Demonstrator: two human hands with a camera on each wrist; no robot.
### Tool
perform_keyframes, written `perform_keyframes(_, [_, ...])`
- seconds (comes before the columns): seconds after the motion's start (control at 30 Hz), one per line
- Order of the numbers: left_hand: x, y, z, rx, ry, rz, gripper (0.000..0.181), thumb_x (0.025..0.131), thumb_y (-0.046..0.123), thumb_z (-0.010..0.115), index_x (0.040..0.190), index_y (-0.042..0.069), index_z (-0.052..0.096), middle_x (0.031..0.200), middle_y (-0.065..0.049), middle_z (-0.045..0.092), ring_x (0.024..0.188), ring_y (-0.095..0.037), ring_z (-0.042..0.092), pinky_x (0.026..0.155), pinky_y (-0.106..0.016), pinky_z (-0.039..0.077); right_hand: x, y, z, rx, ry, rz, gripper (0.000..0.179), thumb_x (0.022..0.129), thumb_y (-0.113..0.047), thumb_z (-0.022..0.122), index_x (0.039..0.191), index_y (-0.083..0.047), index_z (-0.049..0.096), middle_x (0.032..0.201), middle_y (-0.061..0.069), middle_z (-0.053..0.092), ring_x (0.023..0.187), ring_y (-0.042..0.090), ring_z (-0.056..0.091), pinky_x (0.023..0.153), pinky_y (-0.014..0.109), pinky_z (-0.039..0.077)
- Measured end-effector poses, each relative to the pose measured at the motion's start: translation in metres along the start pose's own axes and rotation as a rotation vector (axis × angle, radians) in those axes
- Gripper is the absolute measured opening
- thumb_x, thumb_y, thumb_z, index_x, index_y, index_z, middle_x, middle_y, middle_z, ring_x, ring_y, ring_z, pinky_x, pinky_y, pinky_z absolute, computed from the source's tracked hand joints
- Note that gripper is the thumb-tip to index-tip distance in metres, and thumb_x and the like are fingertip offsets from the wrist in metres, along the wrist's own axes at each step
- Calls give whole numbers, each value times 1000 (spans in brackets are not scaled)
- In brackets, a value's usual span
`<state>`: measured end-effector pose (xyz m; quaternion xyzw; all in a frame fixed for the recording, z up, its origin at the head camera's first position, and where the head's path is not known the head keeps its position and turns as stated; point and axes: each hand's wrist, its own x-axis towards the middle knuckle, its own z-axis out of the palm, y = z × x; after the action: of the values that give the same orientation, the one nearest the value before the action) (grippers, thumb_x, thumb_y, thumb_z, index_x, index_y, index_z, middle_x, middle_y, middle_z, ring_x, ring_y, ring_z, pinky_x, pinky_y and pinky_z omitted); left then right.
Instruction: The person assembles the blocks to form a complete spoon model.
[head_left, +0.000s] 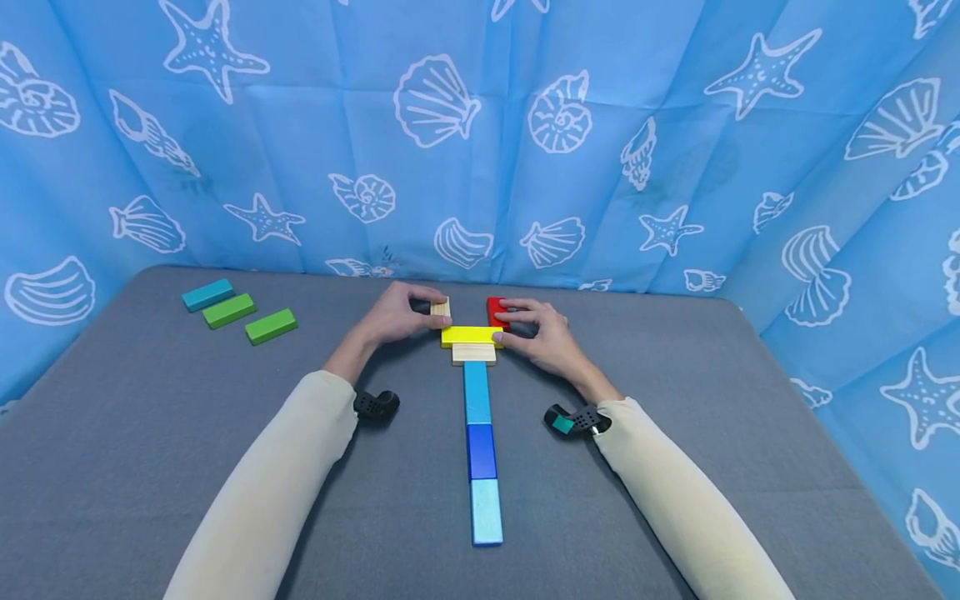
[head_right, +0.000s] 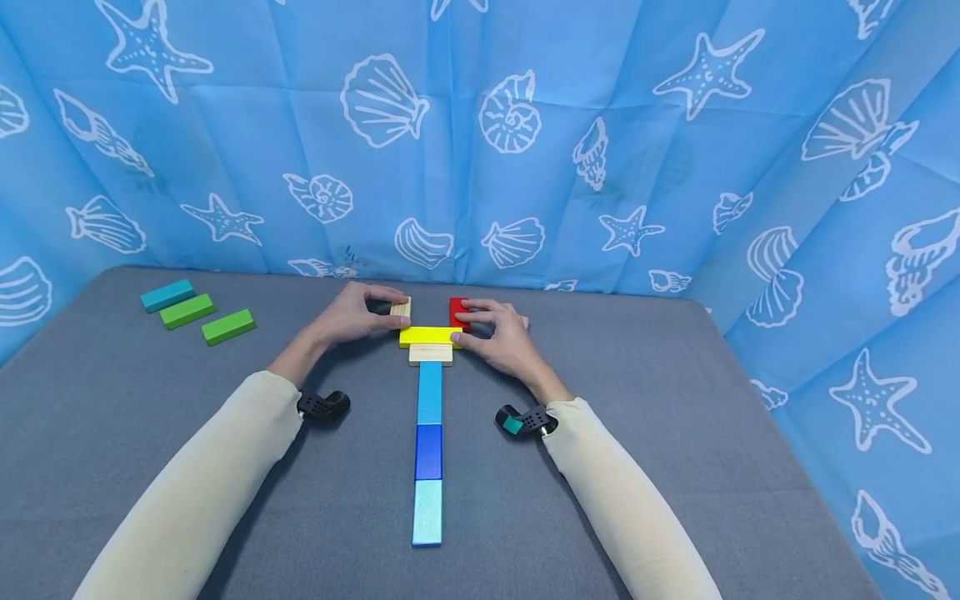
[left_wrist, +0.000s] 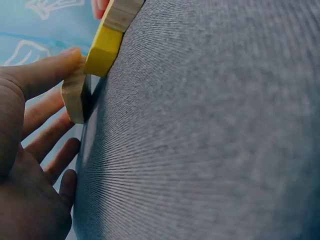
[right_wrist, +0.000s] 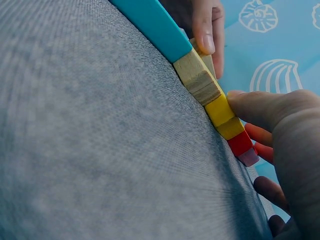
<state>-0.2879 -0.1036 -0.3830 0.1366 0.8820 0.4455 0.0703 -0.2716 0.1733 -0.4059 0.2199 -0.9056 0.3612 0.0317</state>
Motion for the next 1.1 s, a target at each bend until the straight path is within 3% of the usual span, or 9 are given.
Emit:
perform_keyframes(0.23, [0, -1, 2, 57, 29, 3, 40, 91, 24, 77, 128, 8, 71, 138, -10, 62, 137, -31, 46, 115, -51, 30, 0, 1, 0, -1, 2, -8, 44, 91, -27, 77, 131, -10, 69, 149, 8, 52, 137, 33, 40, 112, 61, 18])
perform_keyframes(0.77, [0, -2, 3, 59, 30, 12, 40, 93, 23, 75, 130, 9, 70, 144, -11, 58, 141, -32, 41, 116, -53, 26, -1, -2, 0, 10, 2, 18, 44, 91, -27, 77, 131, -10, 70, 149, 7, 52, 137, 32, 40, 113, 60, 17])
perform_keyframes(1.1, [-16, -9, -2, -23, 145, 86, 45, 92, 21, 75, 134, 8, 66, 145, -11, 56, 141, -32, 42, 116, -55, 27, -1, -2, 0, 19, 6, 13, 44, 91, -27, 78, 130, -10, 70, 149, 8, 53, 137, 32, 40, 113, 60, 18])
